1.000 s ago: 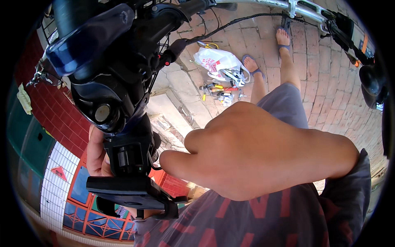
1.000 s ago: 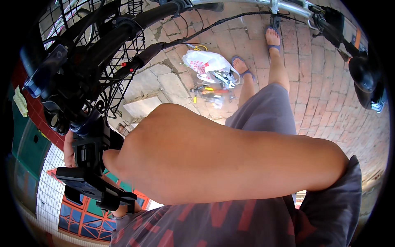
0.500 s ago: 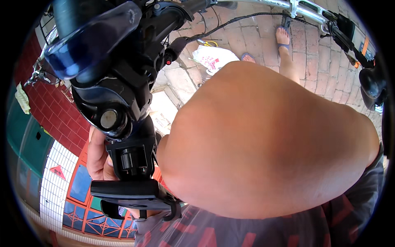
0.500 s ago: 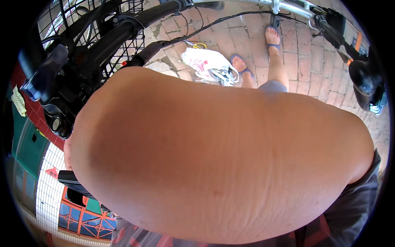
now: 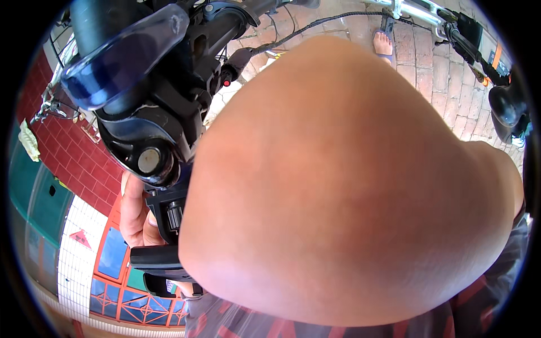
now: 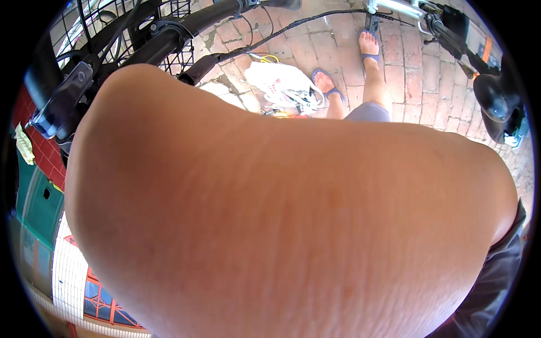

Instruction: The person uses an Allen key to tighten bolts on the handlebar stem and a phone mount attached to a bicycle. The person adjusts the position of the mount and secures the clamp around the handlebar.

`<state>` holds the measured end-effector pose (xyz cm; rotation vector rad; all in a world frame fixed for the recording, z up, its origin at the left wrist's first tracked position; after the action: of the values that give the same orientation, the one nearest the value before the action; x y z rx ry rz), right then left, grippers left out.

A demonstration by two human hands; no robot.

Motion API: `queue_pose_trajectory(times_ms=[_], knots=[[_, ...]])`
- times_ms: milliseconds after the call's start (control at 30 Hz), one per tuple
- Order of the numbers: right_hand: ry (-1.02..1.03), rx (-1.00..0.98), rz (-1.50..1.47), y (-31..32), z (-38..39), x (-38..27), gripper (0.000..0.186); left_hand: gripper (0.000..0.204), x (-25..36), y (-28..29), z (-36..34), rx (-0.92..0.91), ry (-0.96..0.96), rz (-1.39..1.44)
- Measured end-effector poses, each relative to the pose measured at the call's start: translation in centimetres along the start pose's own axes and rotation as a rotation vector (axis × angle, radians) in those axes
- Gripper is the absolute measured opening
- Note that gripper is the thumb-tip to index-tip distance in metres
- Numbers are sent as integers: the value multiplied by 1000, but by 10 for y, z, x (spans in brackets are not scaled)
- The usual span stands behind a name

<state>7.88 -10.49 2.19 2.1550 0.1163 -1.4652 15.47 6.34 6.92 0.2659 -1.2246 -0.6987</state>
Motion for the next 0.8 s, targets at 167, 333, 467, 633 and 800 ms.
queue_pose_trajectory(times_ms=[167,333,467,633,800], knots=[[-41,29,-4,-5,4,5,14,55,-8,6,-12,46,-53,28],[-174,258,-220,-22,16,6,11,55,-8,9,-5,-22,89,-75],[-464,618,-489,-61,22,21,7,57,-17,9,-4,-76,196,-45],[-381,813,-717,-88,37,10,10,56,-13,8,-9,-175,146,-49],[-591,804,-963,-97,51,23,21,55,-12,7,-10,-230,90,-47]])
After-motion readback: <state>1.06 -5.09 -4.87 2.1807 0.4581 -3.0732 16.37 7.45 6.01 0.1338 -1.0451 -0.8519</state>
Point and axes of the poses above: each hand's wrist, its own z-axis away from the middle knuckle, its own y-axis out of the back of the hand, x = y × z, the point moved 9 cm from there along -z, towards the middle knuckle, and after that the axes turned 7 degrees about y, right-handed, at the moved point
